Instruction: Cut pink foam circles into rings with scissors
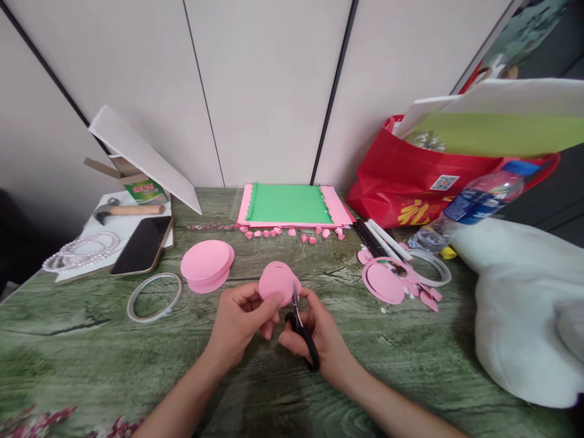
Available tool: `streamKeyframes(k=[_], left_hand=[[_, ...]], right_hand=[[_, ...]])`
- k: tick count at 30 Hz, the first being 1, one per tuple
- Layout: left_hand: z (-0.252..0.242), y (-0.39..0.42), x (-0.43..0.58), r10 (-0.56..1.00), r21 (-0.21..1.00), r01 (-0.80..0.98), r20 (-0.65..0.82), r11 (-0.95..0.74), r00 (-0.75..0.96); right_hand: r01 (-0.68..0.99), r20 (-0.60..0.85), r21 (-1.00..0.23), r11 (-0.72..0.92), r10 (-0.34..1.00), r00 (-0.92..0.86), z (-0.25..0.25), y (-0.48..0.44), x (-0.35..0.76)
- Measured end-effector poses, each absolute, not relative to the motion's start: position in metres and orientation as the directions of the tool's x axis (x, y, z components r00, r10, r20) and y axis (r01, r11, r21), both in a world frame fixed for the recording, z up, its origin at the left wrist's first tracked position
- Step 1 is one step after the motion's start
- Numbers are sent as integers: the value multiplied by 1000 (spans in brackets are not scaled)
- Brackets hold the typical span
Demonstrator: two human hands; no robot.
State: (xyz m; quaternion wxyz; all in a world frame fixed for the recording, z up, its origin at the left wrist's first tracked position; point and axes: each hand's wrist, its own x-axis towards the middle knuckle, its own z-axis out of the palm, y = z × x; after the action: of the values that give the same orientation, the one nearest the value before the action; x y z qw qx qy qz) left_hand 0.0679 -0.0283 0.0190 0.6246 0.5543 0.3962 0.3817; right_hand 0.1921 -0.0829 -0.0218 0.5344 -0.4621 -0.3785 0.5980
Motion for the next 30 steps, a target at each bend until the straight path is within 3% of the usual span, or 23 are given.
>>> streamKeyframes(k=[30], left_hand=[[18,-26,66,946,992,-102,-38,75,321]], right_hand=[[-243,-138,-960,-139,990,-23,-33,-85,193]])
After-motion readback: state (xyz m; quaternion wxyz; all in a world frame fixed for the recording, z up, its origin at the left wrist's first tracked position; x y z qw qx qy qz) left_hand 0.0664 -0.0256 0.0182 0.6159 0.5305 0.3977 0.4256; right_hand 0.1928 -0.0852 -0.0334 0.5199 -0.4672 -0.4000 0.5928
